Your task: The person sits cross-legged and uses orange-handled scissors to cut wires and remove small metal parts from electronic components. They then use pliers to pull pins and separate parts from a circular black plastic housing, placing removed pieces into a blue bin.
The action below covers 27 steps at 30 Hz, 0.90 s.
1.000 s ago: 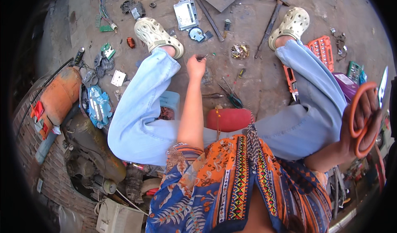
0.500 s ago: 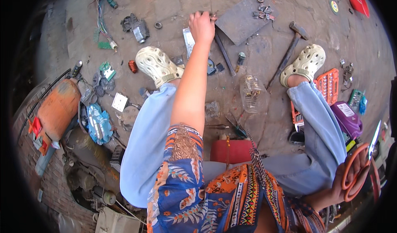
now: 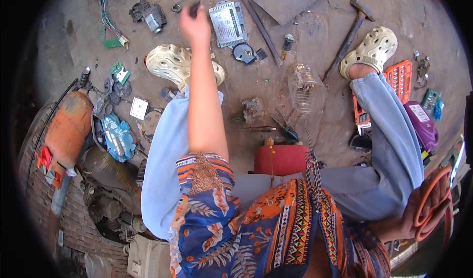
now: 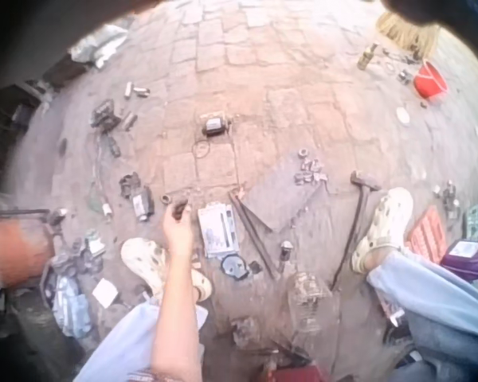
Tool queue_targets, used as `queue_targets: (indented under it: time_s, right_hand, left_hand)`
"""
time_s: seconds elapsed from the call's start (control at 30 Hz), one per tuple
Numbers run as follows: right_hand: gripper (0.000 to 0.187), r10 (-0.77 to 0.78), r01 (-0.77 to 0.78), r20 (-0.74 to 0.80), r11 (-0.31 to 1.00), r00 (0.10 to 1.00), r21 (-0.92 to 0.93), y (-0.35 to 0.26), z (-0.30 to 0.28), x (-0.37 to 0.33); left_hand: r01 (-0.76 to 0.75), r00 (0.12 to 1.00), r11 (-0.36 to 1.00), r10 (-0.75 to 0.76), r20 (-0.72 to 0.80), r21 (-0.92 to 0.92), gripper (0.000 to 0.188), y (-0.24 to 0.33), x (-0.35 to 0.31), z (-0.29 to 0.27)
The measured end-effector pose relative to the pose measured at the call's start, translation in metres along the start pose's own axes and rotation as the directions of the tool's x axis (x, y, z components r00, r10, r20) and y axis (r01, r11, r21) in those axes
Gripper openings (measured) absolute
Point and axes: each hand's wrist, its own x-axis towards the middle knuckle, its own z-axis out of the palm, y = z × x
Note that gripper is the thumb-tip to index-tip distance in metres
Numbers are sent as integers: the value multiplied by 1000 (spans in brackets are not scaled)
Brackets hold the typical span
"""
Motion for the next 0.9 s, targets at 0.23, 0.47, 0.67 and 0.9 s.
queue_targets:
  time_s: [0.23,0.47,0.67,0.9]
  right_hand:
    - [25,122,-142,190,986,974,93,-6,-11,6]
    - [20,122,-138,230,989,965,54,3,-14,11]
    - [14,208,-214,306,977,929,-13,12,-5,12]
    - [24,251,-253,343,967,905,-39,7,-16,17]
  left_hand:
    - [260,952,955,-229,-203,143,21,-16,-172,12]
    - [393,918,910,-378,-122,134,31,-72,-225,30]
    - [719,553,550,-823,-128,-425,18,-77,-196,65]
    - [748,142,86,-989,33,-658,5,-78,-163,64]
